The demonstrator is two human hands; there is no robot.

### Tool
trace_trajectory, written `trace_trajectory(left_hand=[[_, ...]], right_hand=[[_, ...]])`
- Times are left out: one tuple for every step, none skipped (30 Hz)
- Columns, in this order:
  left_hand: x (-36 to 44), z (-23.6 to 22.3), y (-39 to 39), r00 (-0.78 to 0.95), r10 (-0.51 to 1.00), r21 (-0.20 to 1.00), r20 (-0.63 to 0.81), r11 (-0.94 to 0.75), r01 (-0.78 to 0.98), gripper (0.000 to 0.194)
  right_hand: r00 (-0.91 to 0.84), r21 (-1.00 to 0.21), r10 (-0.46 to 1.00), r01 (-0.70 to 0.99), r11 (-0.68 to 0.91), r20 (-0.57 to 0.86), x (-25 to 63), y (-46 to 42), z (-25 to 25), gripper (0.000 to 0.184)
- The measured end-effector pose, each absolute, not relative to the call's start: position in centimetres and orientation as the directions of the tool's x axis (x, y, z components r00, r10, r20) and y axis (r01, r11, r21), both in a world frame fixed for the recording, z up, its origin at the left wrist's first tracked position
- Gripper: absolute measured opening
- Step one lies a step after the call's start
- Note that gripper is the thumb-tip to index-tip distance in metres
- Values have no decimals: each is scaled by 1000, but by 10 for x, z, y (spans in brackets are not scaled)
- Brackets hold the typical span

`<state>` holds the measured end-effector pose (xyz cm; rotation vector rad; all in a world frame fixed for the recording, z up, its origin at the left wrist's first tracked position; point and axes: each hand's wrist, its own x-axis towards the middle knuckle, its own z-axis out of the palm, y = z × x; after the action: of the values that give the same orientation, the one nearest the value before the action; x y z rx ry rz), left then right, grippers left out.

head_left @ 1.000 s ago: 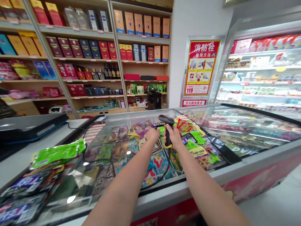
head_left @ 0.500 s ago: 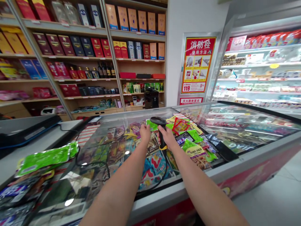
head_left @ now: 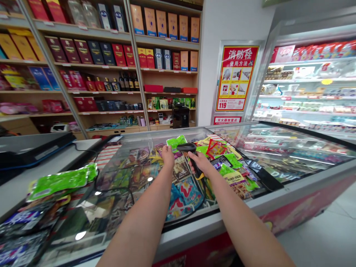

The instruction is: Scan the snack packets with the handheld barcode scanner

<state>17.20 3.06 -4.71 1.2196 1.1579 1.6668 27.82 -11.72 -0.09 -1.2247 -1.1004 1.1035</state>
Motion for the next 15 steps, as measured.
trace_trajectory(left_hand=[[172, -47, 31, -254, 930, 951, 267, -297, -86, 13], [173, -48, 31, -248, 935, 949, 253, -289, -122, 14], [174, -48, 32, -245, 939, 945, 241, -285, -161, 16], [174, -49, 32, -246, 941, 938, 234, -285, -197, 17], [175, -50, 33, -248, 940, 931, 233, -290, -224, 17], [175, -51, 34, -252, 939, 925, 235, -296, -240, 17], [175, -52, 36, -256, 937, 921, 238, -301, -247, 17], [175, -53, 38, -261, 936, 920, 238, -303, -250, 17], [175, -54, 39, -265, 934, 918, 239, -306, -251, 16], [175, -56, 41, -268, 932, 916, 243, -312, -252, 16], [174, -57, 43, -273, 929, 913, 250, -321, -253, 15], [174, -58, 45, -280, 925, 909, 258, -331, -254, 15], [174, -59, 46, -288, 920, 906, 266, -341, -251, 15], [174, -60, 47, -295, 916, 904, 273, -350, -247, 15], [174, -61, 48, -300, 914, 904, 274, -351, -245, 15]], right_hand=[[135, -999, 991, -30, 30, 25, 279, -117, -1, 33], [131, -999, 991, -28, 28, 24, 279, -116, -2, 33], [125, -999, 992, -24, 26, 23, 279, -116, -3, 32], [117, -1000, 993, -18, 25, 22, 279, -115, -4, 32], [109, -1000, 994, -13, 22, 21, 279, -115, -4, 33], [104, -1000, 994, -8, 21, 20, 279, -114, -5, 32], [101, -1000, 995, -5, 20, 20, 279, -114, -5, 32], [101, -1000, 995, -5, 21, 20, 279, -114, -5, 31], [103, -1000, 995, -7, 21, 20, 278, -115, -5, 31], [105, -1000, 994, -11, 20, 18, 278, -115, -4, 31], [107, -1000, 994, -16, 17, 15, 278, -116, -4, 32], [105, -1000, 994, -19, 12, 10, 278, -116, -3, 33], [101, -1000, 995, -21, 8, 5, 277, -117, -3, 34], [98, -1000, 995, -21, 5, 3, 277, -117, -2, 35], [95, -1000, 996, -18, 5, 3, 277, -117, -2, 36]])
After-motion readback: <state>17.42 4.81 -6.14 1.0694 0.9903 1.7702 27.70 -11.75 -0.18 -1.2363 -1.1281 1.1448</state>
